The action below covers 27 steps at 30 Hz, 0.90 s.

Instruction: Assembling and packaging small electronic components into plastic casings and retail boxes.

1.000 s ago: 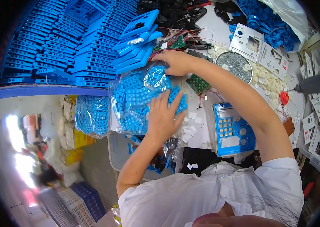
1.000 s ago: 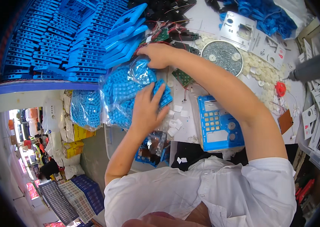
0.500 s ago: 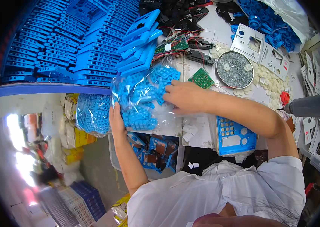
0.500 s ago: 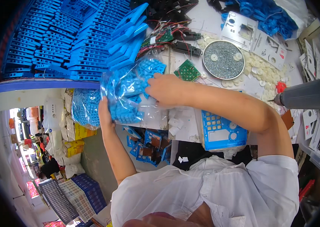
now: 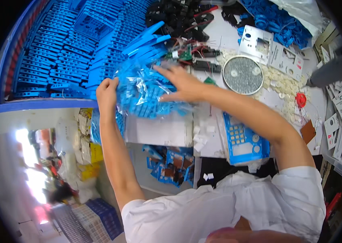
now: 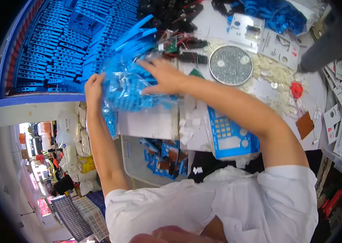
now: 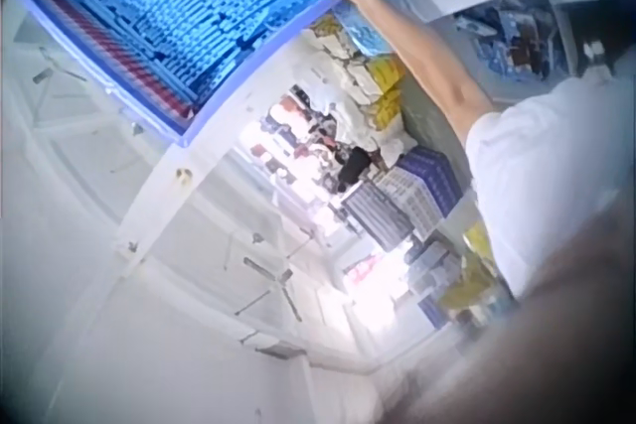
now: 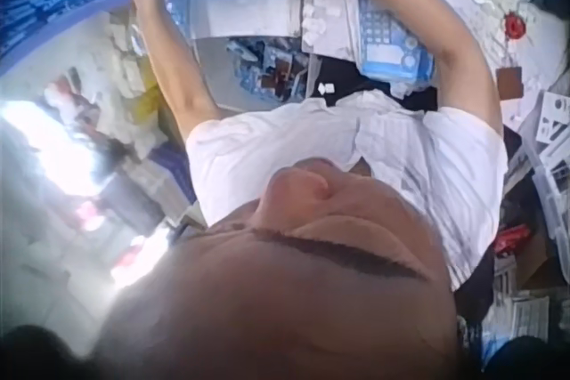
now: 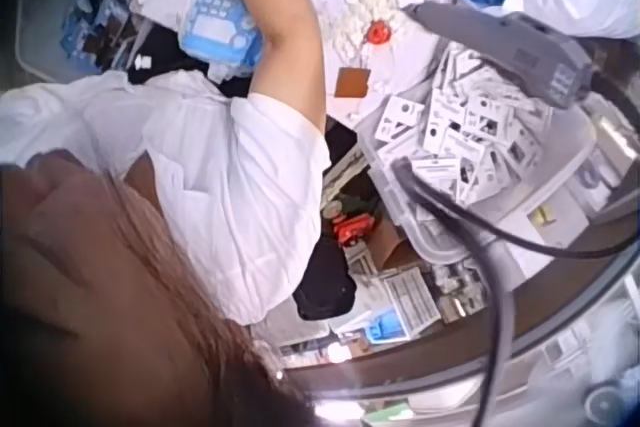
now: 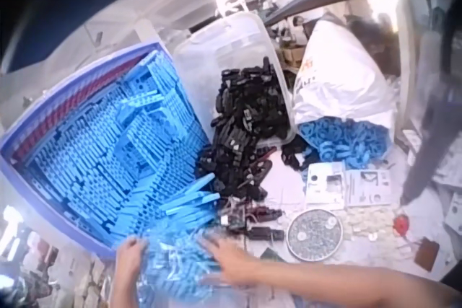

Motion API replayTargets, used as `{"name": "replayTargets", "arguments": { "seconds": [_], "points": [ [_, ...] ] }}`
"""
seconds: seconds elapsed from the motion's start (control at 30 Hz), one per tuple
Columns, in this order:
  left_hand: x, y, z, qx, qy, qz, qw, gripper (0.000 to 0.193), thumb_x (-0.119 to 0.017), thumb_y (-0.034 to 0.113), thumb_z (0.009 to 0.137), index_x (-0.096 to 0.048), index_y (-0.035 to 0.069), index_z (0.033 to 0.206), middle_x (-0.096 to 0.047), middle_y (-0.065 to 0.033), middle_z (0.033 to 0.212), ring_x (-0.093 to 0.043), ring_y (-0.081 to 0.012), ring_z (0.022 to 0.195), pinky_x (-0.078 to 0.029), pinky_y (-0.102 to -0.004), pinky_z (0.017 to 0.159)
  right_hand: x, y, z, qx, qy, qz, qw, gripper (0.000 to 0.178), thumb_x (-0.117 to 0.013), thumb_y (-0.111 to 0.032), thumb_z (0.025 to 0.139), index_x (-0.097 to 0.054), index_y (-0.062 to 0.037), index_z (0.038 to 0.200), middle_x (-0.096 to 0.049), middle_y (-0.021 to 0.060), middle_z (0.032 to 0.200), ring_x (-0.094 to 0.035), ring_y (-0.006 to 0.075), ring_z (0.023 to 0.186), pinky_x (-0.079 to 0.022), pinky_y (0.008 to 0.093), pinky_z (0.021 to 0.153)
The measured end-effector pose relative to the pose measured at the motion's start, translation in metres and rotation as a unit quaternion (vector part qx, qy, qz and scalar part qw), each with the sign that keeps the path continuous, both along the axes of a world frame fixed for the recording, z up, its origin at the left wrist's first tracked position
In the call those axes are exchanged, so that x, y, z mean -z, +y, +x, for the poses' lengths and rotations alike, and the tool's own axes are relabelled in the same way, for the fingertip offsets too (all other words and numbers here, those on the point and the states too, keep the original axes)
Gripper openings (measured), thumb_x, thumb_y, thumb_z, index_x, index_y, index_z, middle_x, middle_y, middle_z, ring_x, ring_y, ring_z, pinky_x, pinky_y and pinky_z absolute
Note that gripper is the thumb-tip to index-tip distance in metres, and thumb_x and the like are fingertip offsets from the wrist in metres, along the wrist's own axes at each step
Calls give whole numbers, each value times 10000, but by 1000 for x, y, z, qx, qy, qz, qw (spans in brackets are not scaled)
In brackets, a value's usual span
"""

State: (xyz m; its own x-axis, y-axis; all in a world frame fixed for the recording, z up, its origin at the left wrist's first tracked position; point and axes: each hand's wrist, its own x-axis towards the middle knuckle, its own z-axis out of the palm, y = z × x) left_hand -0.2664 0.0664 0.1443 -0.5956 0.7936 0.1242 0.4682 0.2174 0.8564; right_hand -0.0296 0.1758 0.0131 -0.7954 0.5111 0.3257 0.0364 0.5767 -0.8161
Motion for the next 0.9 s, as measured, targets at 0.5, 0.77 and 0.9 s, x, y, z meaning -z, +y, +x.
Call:
{"name": "replayTargets", "arguments": {
  "seconds": [0.5, 0.77, 0.9],
  "points": [
    [-1, 19, 17, -39, -129, 125, 983, 387, -676, 119, 948, -442, 155, 641, -411, 67, 626, -368, -45, 553, -286, -242, 502, -13, -8, -8, -14, -52, 106, 993, 1104, -890, -612, 587, -417, -292, 1532, -248, 251, 1623, -302, 547, 1421, -311, 605, 1157],
    [-3, -12, -44, -71, -92, 198, 973, 315, -669, 122, 940, -491, 121, 680, -469, 48, 703, -431, -58, 616, -347, -245, 530, -17, -7, -18, -87, -137, 260, 952, 645, -891, -372, 641, -636, -223, 1214, -348, 167, 1576, -480, 436, 1303, -460, 573, 996],
    [10, -61, -72, -145, 264, -79, 950, 213, -684, 237, 933, -619, 66, 824, -588, -53, 780, -559, -189, 695, -447, -335, 639, -7, 22, 12, -115, -72, 325, 936, 494, -869, -263, 664, -673, -200, 1113, -432, 110, 1520, -565, 338, 1206, -504, 494, 903]
  ]
}}
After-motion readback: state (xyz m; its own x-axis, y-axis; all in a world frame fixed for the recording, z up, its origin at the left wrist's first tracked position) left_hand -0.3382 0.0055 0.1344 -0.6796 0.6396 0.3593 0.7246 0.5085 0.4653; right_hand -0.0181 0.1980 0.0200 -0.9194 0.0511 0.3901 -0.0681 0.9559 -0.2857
